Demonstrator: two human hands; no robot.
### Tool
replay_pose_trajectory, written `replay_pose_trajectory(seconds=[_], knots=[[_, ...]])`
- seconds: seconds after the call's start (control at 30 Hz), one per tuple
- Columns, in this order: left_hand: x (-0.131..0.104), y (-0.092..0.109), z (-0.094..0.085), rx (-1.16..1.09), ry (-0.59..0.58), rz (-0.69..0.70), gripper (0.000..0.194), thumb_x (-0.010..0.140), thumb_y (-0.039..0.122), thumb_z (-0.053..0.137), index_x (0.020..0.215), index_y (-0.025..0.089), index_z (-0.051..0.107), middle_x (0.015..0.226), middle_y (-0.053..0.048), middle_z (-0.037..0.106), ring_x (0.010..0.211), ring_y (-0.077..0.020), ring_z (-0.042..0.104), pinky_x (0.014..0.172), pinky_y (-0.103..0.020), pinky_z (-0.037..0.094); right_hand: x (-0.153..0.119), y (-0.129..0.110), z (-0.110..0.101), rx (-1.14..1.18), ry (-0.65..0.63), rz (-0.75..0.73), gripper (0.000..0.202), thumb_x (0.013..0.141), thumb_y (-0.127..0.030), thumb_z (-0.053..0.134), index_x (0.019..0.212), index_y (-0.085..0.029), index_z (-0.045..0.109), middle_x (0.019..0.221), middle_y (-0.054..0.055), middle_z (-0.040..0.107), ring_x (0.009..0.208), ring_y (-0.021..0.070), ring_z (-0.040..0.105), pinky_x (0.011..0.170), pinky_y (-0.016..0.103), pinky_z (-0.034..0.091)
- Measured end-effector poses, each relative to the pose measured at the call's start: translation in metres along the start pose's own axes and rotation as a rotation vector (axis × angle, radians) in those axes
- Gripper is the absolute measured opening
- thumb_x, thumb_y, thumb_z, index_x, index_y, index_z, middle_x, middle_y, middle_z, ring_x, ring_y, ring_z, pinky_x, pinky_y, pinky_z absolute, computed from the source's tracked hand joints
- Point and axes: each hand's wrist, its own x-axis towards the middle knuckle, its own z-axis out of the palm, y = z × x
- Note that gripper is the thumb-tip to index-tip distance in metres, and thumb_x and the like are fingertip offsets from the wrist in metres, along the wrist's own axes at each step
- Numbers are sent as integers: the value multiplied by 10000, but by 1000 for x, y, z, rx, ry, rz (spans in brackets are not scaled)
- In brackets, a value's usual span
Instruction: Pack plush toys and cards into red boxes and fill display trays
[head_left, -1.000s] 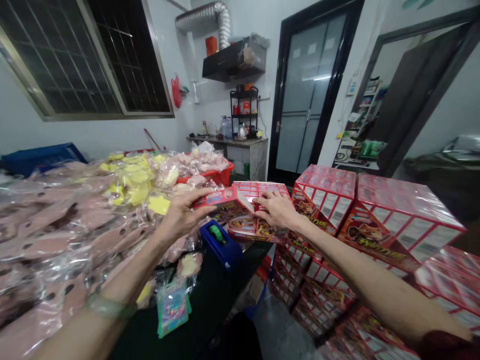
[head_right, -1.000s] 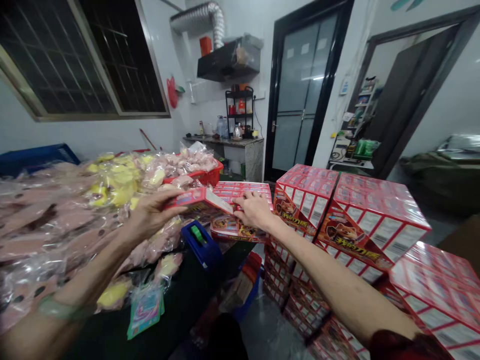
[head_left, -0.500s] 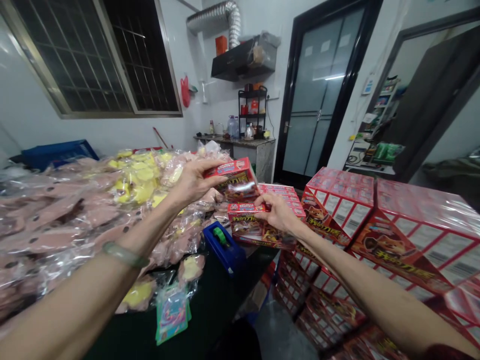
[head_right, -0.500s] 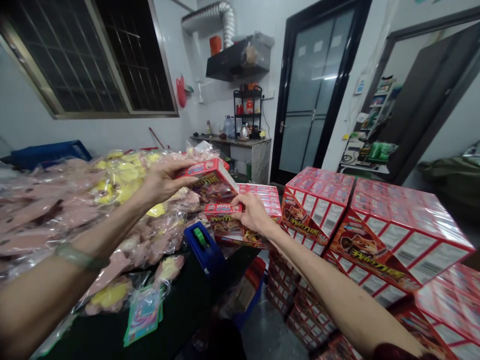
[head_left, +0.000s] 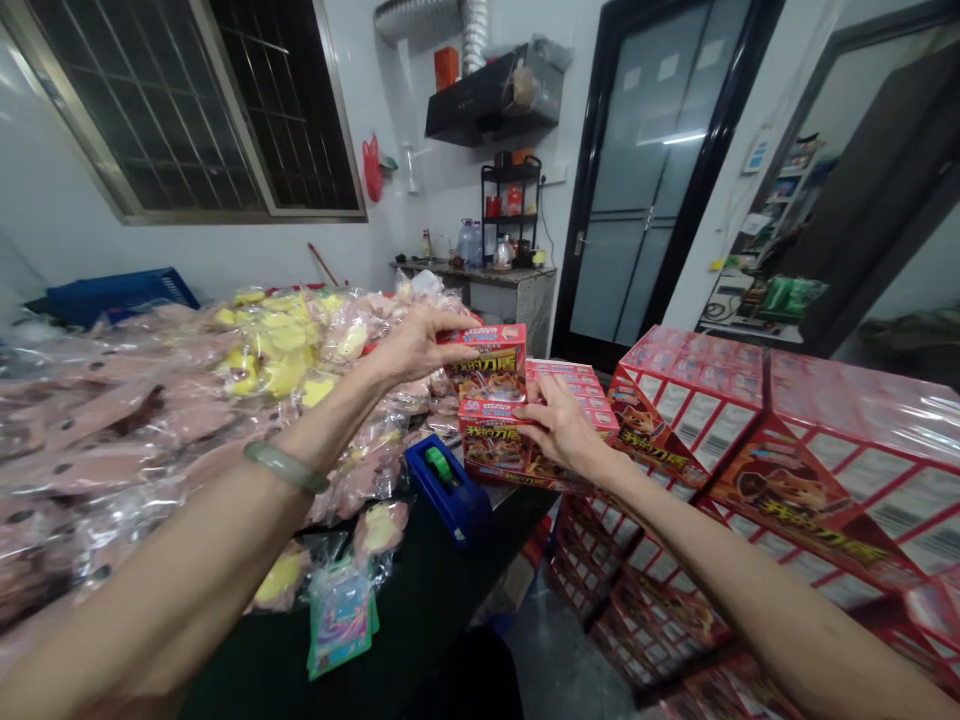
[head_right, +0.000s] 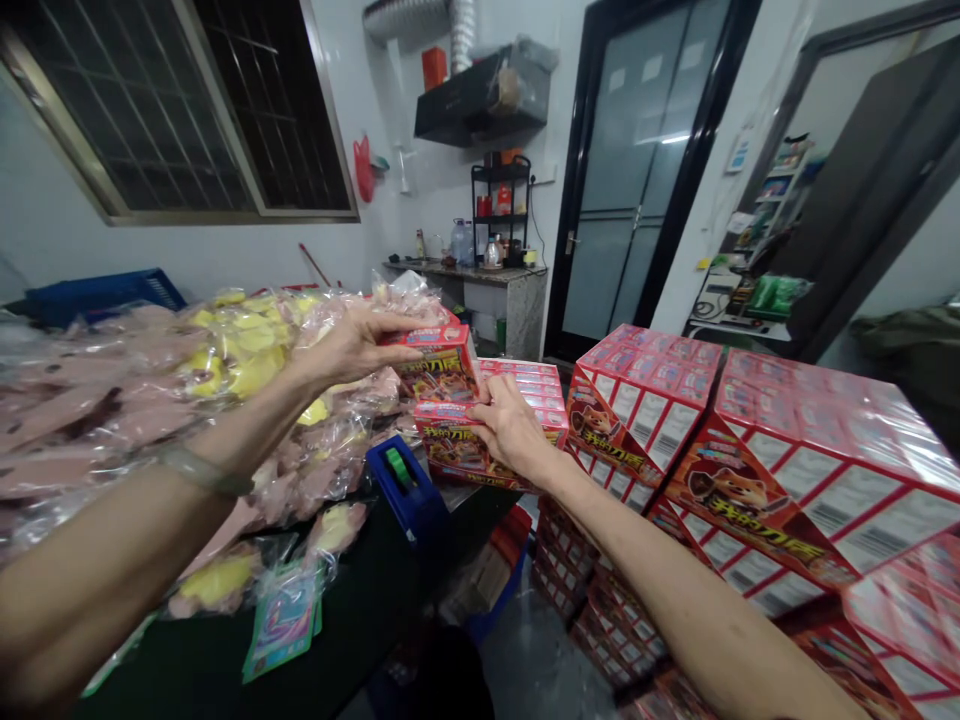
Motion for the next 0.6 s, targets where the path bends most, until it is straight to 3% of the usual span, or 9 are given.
replay_pose_trajectory(seconds=[0.17,0.3,0.43,0.5,0.6], knots=[[1,-17,29,195,-61,-46,296,784,251,605,1056,147,660,888,-44,705,765,-168,636,683,-274,511,-1,-4,-3,54,35,74,82,759,-137,640,822,-179,609,864,59,457,832,218,442,698,355,421],[2,-23,44,308,-77,-33,296,815,232,558,1087,145,635,897,-58,672,806,-178,620,745,-295,493,0,-10,0,54,135,211,434,703,-145,678,1089,-173,481,1118,127,471,1078,296,453,883,471,427],[-2,-22,53,424,-173,3,304,856,215,486,1134,172,602,968,-75,644,865,-181,609,812,-307,476,0,-9,4,43,131,226,817,694,-198,695,1362,-145,226,1464,196,200,1363,318,223,1062,502,302],[-7,-22,60,486,-198,16,316,889,263,433,1144,151,583,1056,-116,625,991,-219,583,903,-357,443,2,-8,5,28,68,238,860,717,-242,684,1404,-140,176,1494,191,185,1387,307,190,1066,500,302],[-14,-27,73,567,-218,27,530,863,474,449,1233,97,494,1271,-202,518,1252,-328,411,1028,-476,330,6,-11,5,-126,-154,247,652,788,-306,615,1356,-124,352,1436,186,363,1375,348,217,1037,575,283]])
